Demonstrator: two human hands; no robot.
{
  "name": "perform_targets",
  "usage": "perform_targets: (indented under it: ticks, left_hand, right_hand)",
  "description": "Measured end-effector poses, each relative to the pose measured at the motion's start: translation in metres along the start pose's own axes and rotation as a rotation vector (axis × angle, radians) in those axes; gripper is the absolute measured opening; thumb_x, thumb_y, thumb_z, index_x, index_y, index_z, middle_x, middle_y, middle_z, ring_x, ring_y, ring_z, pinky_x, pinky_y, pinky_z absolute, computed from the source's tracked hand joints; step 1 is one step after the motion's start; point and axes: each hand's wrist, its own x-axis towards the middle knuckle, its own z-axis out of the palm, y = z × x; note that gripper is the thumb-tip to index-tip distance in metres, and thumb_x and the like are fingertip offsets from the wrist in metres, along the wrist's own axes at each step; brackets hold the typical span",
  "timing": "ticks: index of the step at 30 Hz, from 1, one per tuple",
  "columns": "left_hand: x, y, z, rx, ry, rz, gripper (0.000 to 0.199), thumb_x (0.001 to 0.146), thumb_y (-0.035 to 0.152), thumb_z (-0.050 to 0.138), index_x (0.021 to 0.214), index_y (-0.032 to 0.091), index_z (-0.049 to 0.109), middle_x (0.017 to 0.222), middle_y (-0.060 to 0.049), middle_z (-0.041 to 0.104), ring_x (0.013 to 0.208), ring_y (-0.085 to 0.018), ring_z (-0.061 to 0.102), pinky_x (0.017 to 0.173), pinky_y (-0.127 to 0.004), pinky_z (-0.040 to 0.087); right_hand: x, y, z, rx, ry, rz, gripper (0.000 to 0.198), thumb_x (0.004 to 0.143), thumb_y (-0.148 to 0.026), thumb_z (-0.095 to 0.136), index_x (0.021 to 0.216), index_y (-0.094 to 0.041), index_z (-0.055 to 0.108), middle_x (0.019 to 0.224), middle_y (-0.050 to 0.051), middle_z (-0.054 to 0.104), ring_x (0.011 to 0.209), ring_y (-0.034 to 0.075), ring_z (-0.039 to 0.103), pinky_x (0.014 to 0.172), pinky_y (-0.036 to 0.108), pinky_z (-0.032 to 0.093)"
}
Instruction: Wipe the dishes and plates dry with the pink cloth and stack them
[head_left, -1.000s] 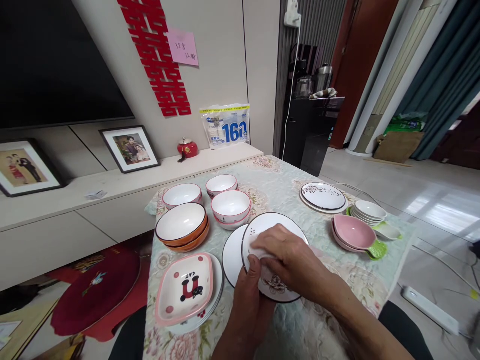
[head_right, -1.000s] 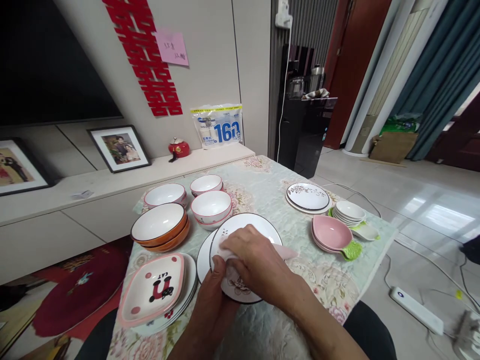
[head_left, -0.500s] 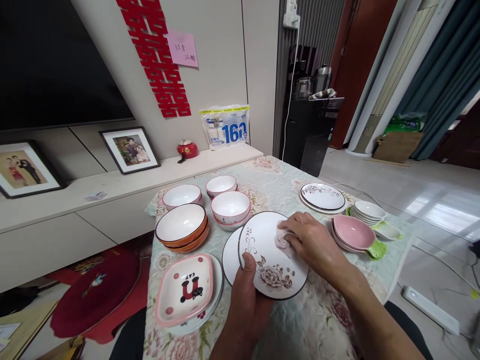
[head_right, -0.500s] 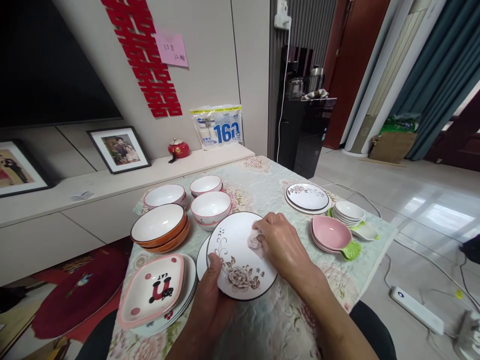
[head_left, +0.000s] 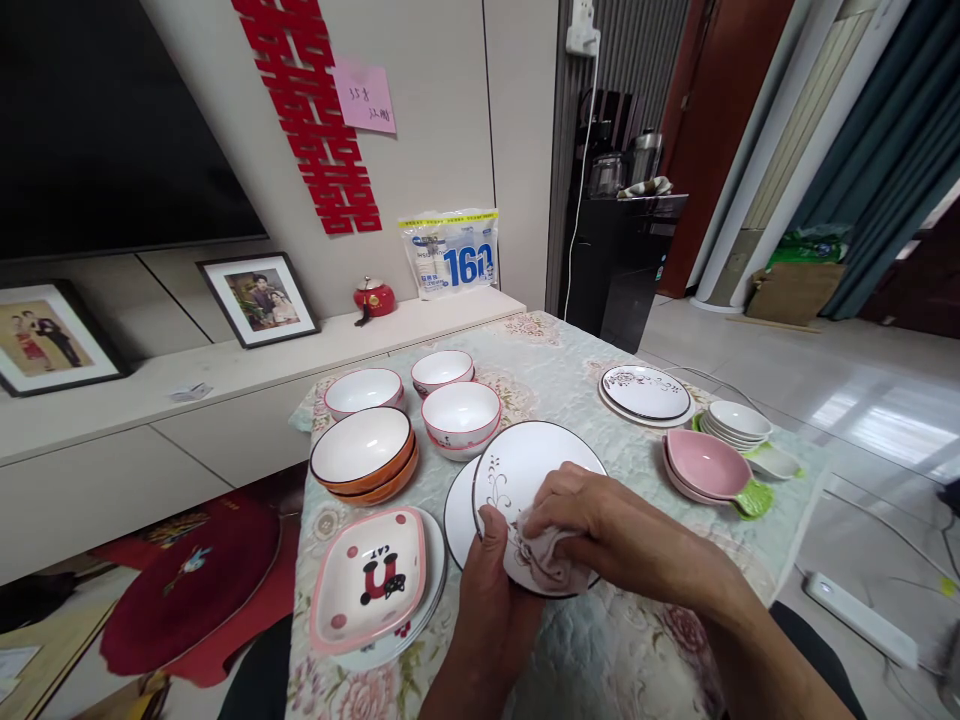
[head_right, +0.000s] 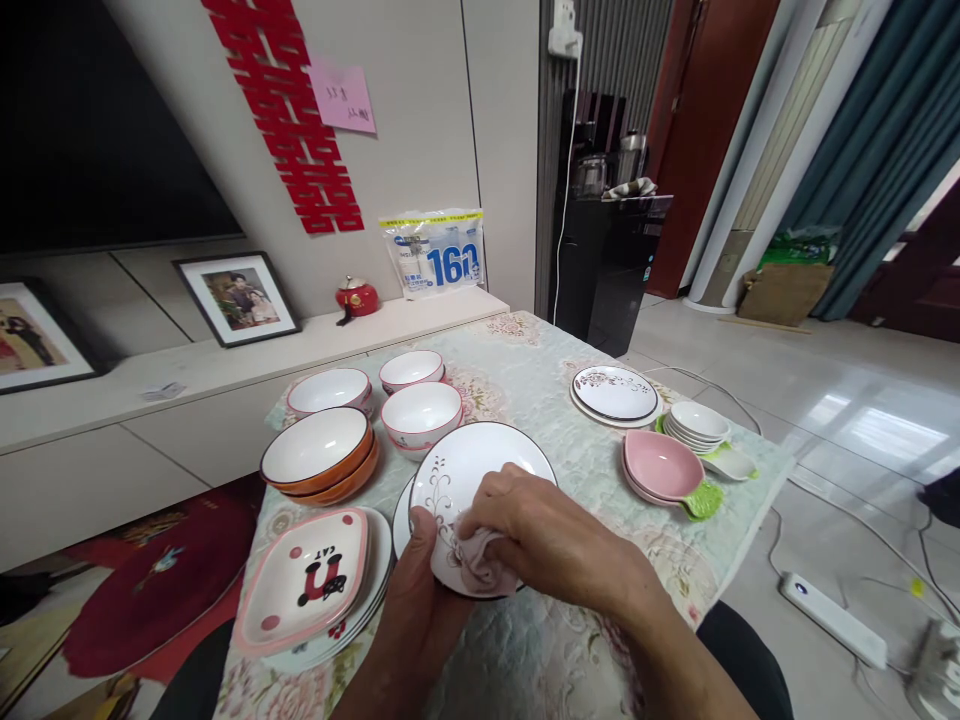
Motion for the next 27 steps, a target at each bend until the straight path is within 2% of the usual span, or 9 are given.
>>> perform_targets:
  ticks: [3, 5, 8, 11, 14, 17, 19, 23, 27]
  left_hand:
    - [0.001, 0.002, 0.006, -0.018, 0.099, 0.041, 0.053, 0.096, 0.038, 0.056, 0.145, 0.018, 0.051, 0.121, -0.016, 0.074, 0.12, -0.032, 0.065, 0.106, -0.049, 0.048]
    - [0.001, 0.002, 0.009, -0.023, 0.153, 0.045, 0.055, 0.095, 0.035, 0.057, 0.147, 0.018, 0.048, 0.118, -0.016, 0.076, 0.115, -0.032, 0.068, 0.105, -0.051, 0.048]
    - [-0.001, 0.0, 0.011, -0.04, 0.165, -0.01, 0.053, 0.094, 0.033, 0.058, 0.144, 0.017, 0.052, 0.11, -0.016, 0.078, 0.112, -0.034, 0.07, 0.105, -0.054, 0.048]
    - [-0.004, -0.004, 0.009, -0.028, 0.161, -0.06, 0.048, 0.092, 0.028, 0.063, 0.138, 0.015, 0.058, 0.103, -0.016, 0.08, 0.113, -0.035, 0.069, 0.104, -0.057, 0.048]
    - [-0.005, -0.006, 0.008, 0.006, 0.19, -0.055, 0.046, 0.087, 0.021, 0.068, 0.133, 0.016, 0.062, 0.1, -0.015, 0.081, 0.109, -0.035, 0.071, 0.101, -0.057, 0.05]
    - [-0.006, -0.006, 0.009, 0.03, 0.26, -0.012, 0.046, 0.085, 0.015, 0.07, 0.131, 0.017, 0.063, 0.1, -0.014, 0.081, 0.099, -0.032, 0.075, 0.098, -0.055, 0.054]
    - [-0.006, -0.005, 0.01, 0.036, 0.313, 0.019, 0.05, 0.084, 0.012, 0.069, 0.133, 0.017, 0.061, 0.099, -0.013, 0.081, 0.093, -0.031, 0.076, 0.096, -0.055, 0.055]
    - [-0.003, -0.002, 0.014, 0.012, 0.384, 0.081, 0.058, 0.085, 0.008, 0.066, 0.14, 0.018, 0.054, 0.1, -0.013, 0.081, 0.09, -0.029, 0.077, 0.095, -0.054, 0.056]
    - [0.0, 0.002, 0.015, -0.012, 0.412, 0.153, 0.059, 0.086, 0.006, 0.062, 0.143, 0.018, 0.05, 0.102, -0.013, 0.08, 0.088, -0.026, 0.077, 0.098, -0.052, 0.055]
  right_hand:
    - [-0.005, 0.015, -0.004, -0.125, 0.097, 0.124, 0.041, 0.078, 0.003, 0.055, 0.104, -0.025, 0.07, 0.099, 0.003, 0.067, 0.097, 0.02, 0.059, 0.085, 0.034, 0.047]
    - [-0.004, 0.028, -0.003, -0.234, 0.224, 0.216, 0.038, 0.08, 0.001, 0.054, 0.105, -0.023, 0.07, 0.096, 0.006, 0.067, 0.095, 0.023, 0.058, 0.082, 0.036, 0.048]
    - [0.0, 0.043, -0.002, -0.342, 0.463, 0.299, 0.031, 0.088, -0.009, 0.052, 0.111, -0.02, 0.069, 0.099, 0.01, 0.066, 0.097, 0.026, 0.057, 0.081, 0.041, 0.048]
    - [0.003, 0.053, -0.002, -0.265, 0.636, 0.324, 0.028, 0.094, -0.021, 0.051, 0.117, -0.019, 0.067, 0.104, 0.012, 0.067, 0.1, 0.027, 0.06, 0.086, 0.044, 0.048]
    - [0.004, 0.058, -0.006, 0.024, 0.705, 0.347, 0.029, 0.094, -0.031, 0.055, 0.118, -0.02, 0.067, 0.114, 0.01, 0.069, 0.106, 0.026, 0.062, 0.094, 0.043, 0.046]
    - [0.006, 0.059, -0.008, 0.361, 0.693, 0.39, 0.031, 0.094, -0.043, 0.054, 0.112, -0.021, 0.068, 0.116, 0.007, 0.07, 0.109, 0.024, 0.063, 0.093, 0.039, 0.046]
    - [0.008, 0.057, -0.007, 0.486, 0.636, 0.409, 0.035, 0.096, -0.049, 0.049, 0.101, -0.02, 0.067, 0.104, 0.006, 0.07, 0.097, 0.022, 0.064, 0.083, 0.035, 0.049]
    - [0.008, 0.054, -0.008, 0.425, 0.533, 0.437, 0.04, 0.096, -0.053, 0.046, 0.075, -0.02, 0.054, 0.073, 0.0, 0.056, 0.07, 0.017, 0.052, 0.062, 0.029, 0.042]
    - [0.004, 0.053, -0.009, 0.344, 0.385, 0.437, 0.043, 0.095, -0.052, 0.046, 0.065, -0.021, 0.045, 0.065, -0.003, 0.044, 0.063, 0.014, 0.042, 0.056, 0.027, 0.033]
